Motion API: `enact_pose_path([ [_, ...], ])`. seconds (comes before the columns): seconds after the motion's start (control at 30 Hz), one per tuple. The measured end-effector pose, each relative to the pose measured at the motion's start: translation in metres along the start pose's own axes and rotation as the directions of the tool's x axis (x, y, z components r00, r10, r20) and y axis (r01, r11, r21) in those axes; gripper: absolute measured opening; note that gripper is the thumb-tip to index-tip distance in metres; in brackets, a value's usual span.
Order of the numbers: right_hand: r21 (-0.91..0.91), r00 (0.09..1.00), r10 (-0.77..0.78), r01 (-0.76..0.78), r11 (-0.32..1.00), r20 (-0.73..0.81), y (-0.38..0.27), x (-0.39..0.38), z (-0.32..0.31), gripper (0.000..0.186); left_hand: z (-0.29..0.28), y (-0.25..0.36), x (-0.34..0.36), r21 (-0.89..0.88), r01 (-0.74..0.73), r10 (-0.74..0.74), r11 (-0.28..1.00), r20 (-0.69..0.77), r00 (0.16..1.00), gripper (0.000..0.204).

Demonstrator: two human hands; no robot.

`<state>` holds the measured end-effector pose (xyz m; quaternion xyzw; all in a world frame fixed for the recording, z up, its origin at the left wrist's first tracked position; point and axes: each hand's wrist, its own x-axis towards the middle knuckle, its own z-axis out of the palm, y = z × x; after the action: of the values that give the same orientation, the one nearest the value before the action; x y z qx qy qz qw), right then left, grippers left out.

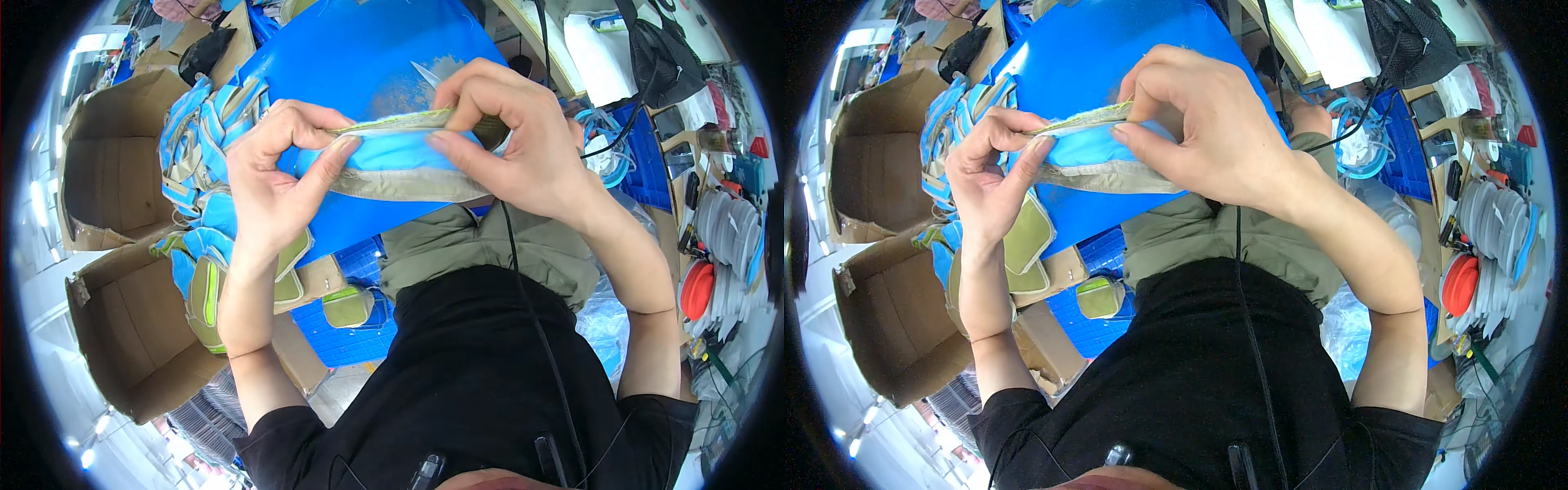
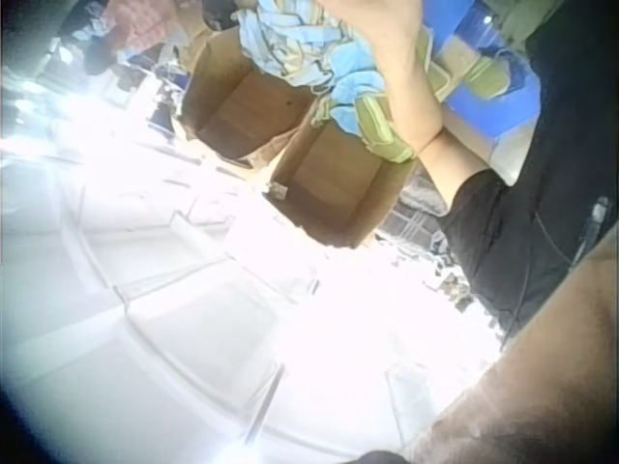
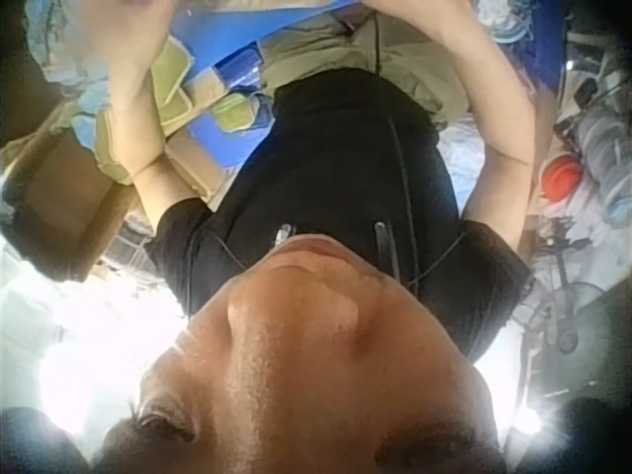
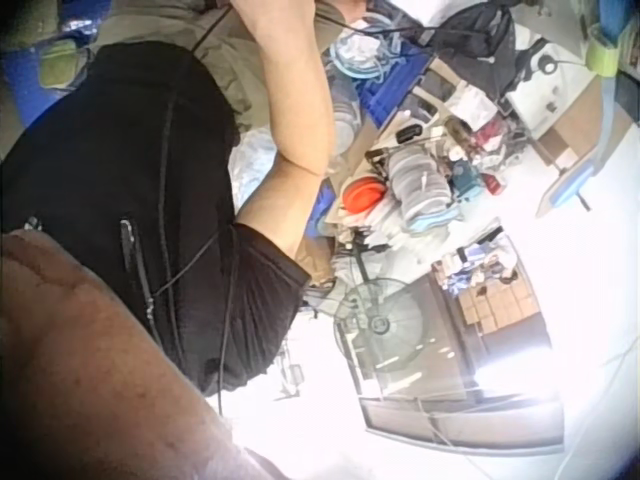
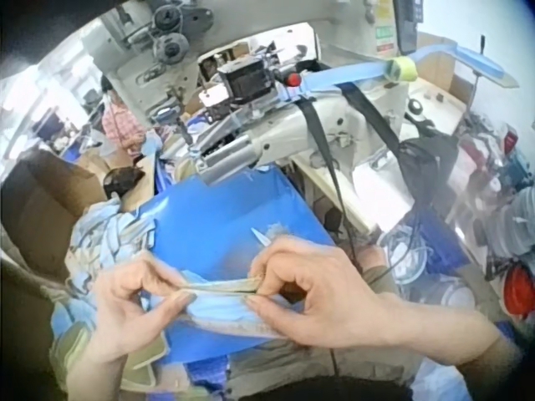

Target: The person sews light blue and beige fabric pouches using a sewing machine, then trims excess threads with scissors. They repeatedly flip pouches inside out, align edges, and stitch seams before cutting threads and inspecting the finished items.

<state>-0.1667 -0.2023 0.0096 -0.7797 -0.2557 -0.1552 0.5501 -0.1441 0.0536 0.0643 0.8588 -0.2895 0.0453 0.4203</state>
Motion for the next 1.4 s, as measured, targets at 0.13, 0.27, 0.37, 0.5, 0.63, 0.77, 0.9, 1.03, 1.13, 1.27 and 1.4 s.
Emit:
enact_pose_path([
  [0.13, 0.042, 0.999, 0.036, -0.036, 0.998, 0.007, 0.002, -0.002, 0.001, 0.025, 0.002, 0.001, -0.002, 0.027, -0.019, 0.020, 0.999, -0.008, 1.000, 0.017],
  [0.27, 0.059, 0.999, 0.044, -0.044, 0.997, 0.004, 0.003, -0.003, 0.002, 0.026, 0.003, 0.001, -0.004, 0.050, -0.028, 0.029, 0.998, -0.013, 1.000, 0.017],
  [0.37, 0.084, 0.997, 0.072, -0.072, 0.994, 0.002, 0.004, -0.005, 0.004, 0.026, 0.004, 0.003, -0.005, 0.057, -0.041, 0.042, 0.998, -0.020, 0.999, 0.018],
  [0.5, 0.088, 0.996, 0.084, -0.084, 0.993, 0.004, 0.003, -0.006, 0.004, 0.025, 0.004, 0.004, -0.007, 0.056, -0.050, 0.051, 0.997, -0.023, 0.998, 0.019],
  [0.63, 0.092, 0.997, 0.074, -0.073, 0.993, -0.005, 0.003, -0.007, 0.005, 0.026, 0.002, 0.005, -0.008, 0.063, -0.067, 0.069, 0.996, -0.023, 0.997, 0.019],
  [0.77, 0.129, 0.991, 0.135, -0.136, 0.982, 0.015, 0.001, -0.011, 0.006, 0.029, 0.002, 0.008, -0.010, 0.057, -0.072, 0.074, 0.996, -0.022, 0.997, 0.020],
  [0.9, 0.144, 0.993, 0.118, -0.118, 0.982, 0.009, 0.000, -0.011, 0.006, 0.028, -0.001, 0.010, -0.010, 0.059, -0.098, 0.099, 0.993, -0.019, 0.995, 0.021],
  [1.03, 0.155, 0.992, 0.127, -0.128, 0.980, 0.015, -0.001, -0.013, 0.006, 0.027, -0.003, 0.012, -0.011, 0.055, -0.093, 0.094, 0.994, -0.014, 0.995, 0.021],
  [1.13, 0.168, 0.989, 0.148, -0.151, 0.974, 0.030, -0.004, -0.014, 0.006, 0.028, -0.005, 0.013, -0.012, 0.063, -0.095, 0.096, 0.993, -0.004, 0.995, 0.021],
  [1.27, 0.187, 0.993, 0.120, -0.119, 0.975, 0.007, -0.006, -0.016, 0.007, 0.029, -0.006, 0.017, -0.015, 0.053, -0.091, 0.092, 0.994, -0.002, 0.996, 0.021],
  [1.4, 0.205, 0.992, 0.125, -0.127, 0.971, 0.023, -0.008, -0.017, 0.006, 0.028, -0.006, 0.021, -0.017, 0.039, -0.065, 0.065, 0.997, -0.003, 0.998, 0.021],
])
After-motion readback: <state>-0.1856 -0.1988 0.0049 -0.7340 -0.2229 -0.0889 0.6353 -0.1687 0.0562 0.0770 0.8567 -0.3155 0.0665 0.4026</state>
